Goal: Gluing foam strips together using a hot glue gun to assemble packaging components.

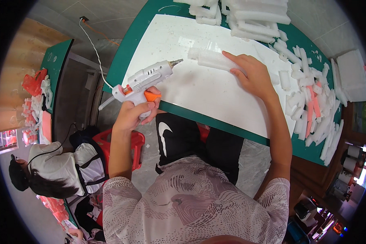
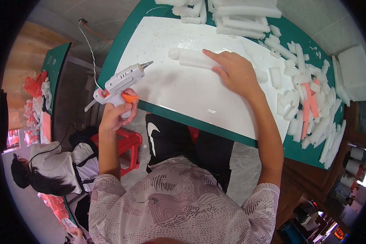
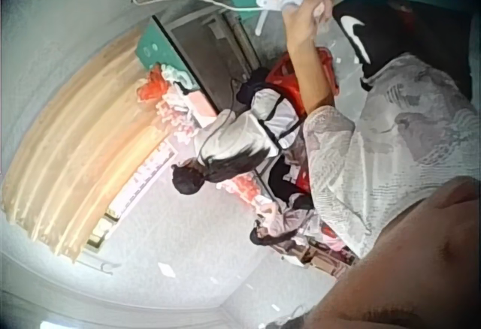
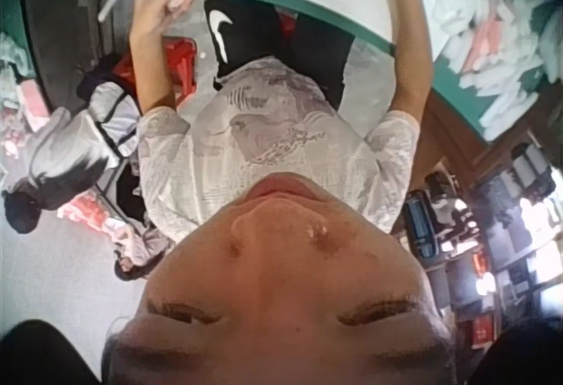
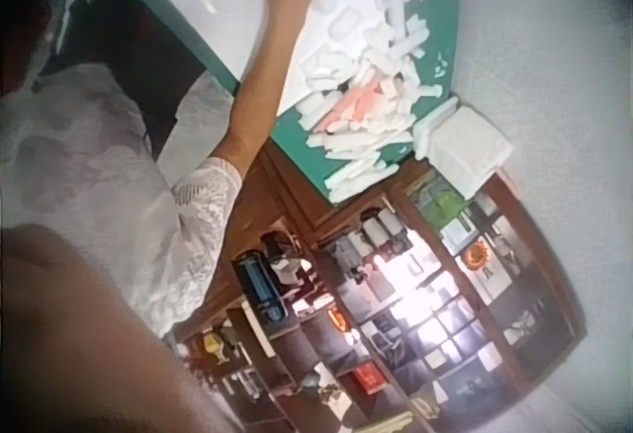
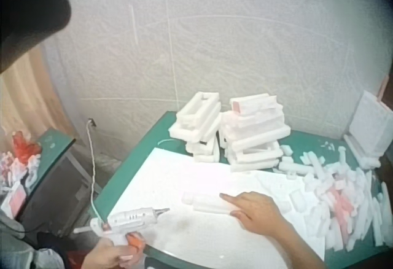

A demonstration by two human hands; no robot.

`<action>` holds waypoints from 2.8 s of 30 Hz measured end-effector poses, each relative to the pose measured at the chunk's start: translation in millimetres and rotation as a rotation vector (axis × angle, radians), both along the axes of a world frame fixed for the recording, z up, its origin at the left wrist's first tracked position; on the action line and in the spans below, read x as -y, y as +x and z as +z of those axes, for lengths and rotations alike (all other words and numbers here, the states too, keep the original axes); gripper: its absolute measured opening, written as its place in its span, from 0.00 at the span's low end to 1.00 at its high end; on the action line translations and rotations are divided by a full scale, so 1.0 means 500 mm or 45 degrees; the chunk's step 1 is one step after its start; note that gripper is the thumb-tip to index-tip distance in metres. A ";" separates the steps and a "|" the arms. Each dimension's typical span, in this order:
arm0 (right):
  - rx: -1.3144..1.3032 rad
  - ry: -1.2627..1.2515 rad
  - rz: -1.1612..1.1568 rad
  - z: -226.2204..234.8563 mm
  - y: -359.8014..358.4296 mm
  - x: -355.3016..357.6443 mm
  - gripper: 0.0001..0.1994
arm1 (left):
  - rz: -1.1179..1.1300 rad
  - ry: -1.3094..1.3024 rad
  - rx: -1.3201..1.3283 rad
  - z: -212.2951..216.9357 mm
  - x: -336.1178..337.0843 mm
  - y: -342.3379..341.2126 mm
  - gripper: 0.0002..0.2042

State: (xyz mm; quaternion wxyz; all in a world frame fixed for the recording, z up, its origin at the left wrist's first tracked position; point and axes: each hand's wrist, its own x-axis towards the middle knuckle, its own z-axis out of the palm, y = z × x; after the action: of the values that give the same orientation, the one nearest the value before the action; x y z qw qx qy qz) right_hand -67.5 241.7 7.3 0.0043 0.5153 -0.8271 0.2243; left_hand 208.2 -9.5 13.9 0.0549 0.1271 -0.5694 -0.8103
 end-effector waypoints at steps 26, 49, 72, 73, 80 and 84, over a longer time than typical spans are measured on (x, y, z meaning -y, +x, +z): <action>0.453 0.310 0.159 0.040 -0.057 -0.041 0.25 | 0.077 -0.038 0.061 -0.016 -0.003 -0.013 0.14; 0.240 0.252 0.023 0.024 -0.011 -0.038 0.29 | 0.038 -0.251 0.162 -0.047 -0.004 -0.010 0.15; 0.502 0.270 0.141 0.050 -0.055 -0.051 0.19 | 0.045 -0.376 0.221 -0.047 -0.007 -0.007 0.15; 0.503 0.269 0.144 0.054 -0.053 -0.048 0.19 | 0.037 -0.397 0.240 -0.045 -0.009 -0.007 0.15; 0.341 0.138 0.139 0.033 -0.033 -0.060 0.20 | 0.097 -0.494 0.257 -0.016 -0.036 -0.027 0.11; 0.105 0.052 0.128 0.043 -0.004 -0.061 0.21 | 0.076 -0.719 0.186 -0.018 -0.041 -0.037 0.06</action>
State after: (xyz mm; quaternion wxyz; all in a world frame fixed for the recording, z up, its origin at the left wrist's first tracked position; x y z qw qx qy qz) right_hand -69.5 272.4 28.5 -0.0517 0.5466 -0.8040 0.2284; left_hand 189.5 10.9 5.1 0.0706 0.1814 -0.7708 -0.6065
